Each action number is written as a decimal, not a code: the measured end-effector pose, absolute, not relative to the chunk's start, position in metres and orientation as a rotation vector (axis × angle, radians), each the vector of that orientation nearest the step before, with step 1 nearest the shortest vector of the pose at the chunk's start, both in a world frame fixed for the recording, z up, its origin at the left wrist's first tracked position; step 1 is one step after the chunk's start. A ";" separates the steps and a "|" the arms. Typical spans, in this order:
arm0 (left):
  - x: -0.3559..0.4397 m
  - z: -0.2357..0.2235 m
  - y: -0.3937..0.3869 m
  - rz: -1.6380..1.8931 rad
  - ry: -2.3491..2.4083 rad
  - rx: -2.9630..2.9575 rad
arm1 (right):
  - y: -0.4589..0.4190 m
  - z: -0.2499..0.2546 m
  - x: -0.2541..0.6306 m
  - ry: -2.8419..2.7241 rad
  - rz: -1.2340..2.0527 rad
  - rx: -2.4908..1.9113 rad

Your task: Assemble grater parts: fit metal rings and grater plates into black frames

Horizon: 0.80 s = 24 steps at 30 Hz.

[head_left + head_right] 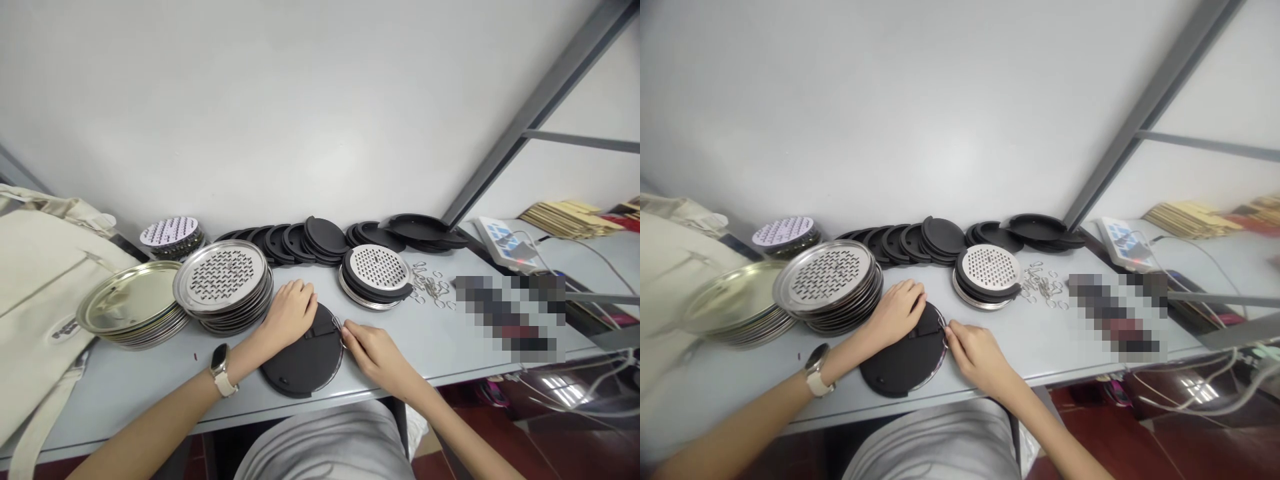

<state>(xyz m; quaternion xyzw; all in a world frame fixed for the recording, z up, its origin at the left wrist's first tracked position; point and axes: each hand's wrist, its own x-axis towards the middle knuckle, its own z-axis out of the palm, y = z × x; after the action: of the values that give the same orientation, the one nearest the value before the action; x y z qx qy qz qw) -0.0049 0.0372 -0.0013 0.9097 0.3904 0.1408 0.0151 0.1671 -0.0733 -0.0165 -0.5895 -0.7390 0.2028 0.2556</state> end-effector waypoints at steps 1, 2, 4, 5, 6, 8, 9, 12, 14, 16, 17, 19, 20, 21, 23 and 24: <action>-0.005 -0.001 0.037 0.436 1.215 2.831 | -0.073 -0.017 0.167 -2.017 0.534 -1.597; -0.005 -0.001 0.037 0.433 1.215 2.831 | -0.073 -0.018 0.167 -2.029 0.516 -1.592; -0.005 -0.001 0.037 0.429 1.212 2.833 | -0.073 -0.019 0.167 -2.050 0.489 -1.587; -0.005 -0.001 0.037 0.427 1.211 2.834 | -0.073 -0.019 0.167 -2.057 0.479 -1.589; -0.005 -0.001 0.037 0.425 1.213 2.835 | -0.072 -0.019 0.167 -2.064 0.471 -1.592; -0.004 -0.001 0.036 0.419 1.217 2.838 | -0.072 -0.019 0.167 -2.081 0.464 -1.597; -0.004 -0.001 0.037 0.414 1.220 2.840 | -0.071 -0.019 0.167 -2.091 0.461 -1.599; -0.003 -0.002 0.037 0.391 1.223 2.848 | -0.070 -0.017 0.169 -2.131 0.457 -1.596; -0.003 -0.003 0.038 0.369 1.224 2.853 | -0.070 -0.015 0.170 -2.153 0.456 -1.593; -0.002 -0.004 0.039 0.346 1.226 2.855 | -0.070 -0.013 0.170 -2.169 0.471 -1.587; -0.002 -0.004 0.040 0.337 1.228 2.853 | -0.070 -0.012 0.170 -2.171 0.479 -1.587; -0.001 -0.005 0.041 0.325 1.234 2.847 | -0.070 -0.010 0.170 -2.174 0.493 -1.588; -0.001 -0.006 0.041 0.321 1.237 2.842 | -0.070 -0.010 0.170 -2.175 0.498 -1.590; 0.000 -0.006 0.041 0.320 1.240 2.836 | -0.070 -0.010 0.170 -2.177 0.502 -1.593; 0.000 -0.007 0.042 0.321 1.243 2.824 | -0.070 -0.009 0.171 -2.184 0.512 -1.598; 0.000 -0.008 0.042 0.324 1.245 2.816 | -0.069 -0.009 0.171 -2.189 0.520 -1.597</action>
<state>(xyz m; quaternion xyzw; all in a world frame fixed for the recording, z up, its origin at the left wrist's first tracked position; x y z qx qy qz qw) 0.0000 0.0421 -0.0077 0.9093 0.4021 0.1046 0.0228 0.1712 -0.0694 -0.0090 -0.5683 -0.7789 0.1850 0.1902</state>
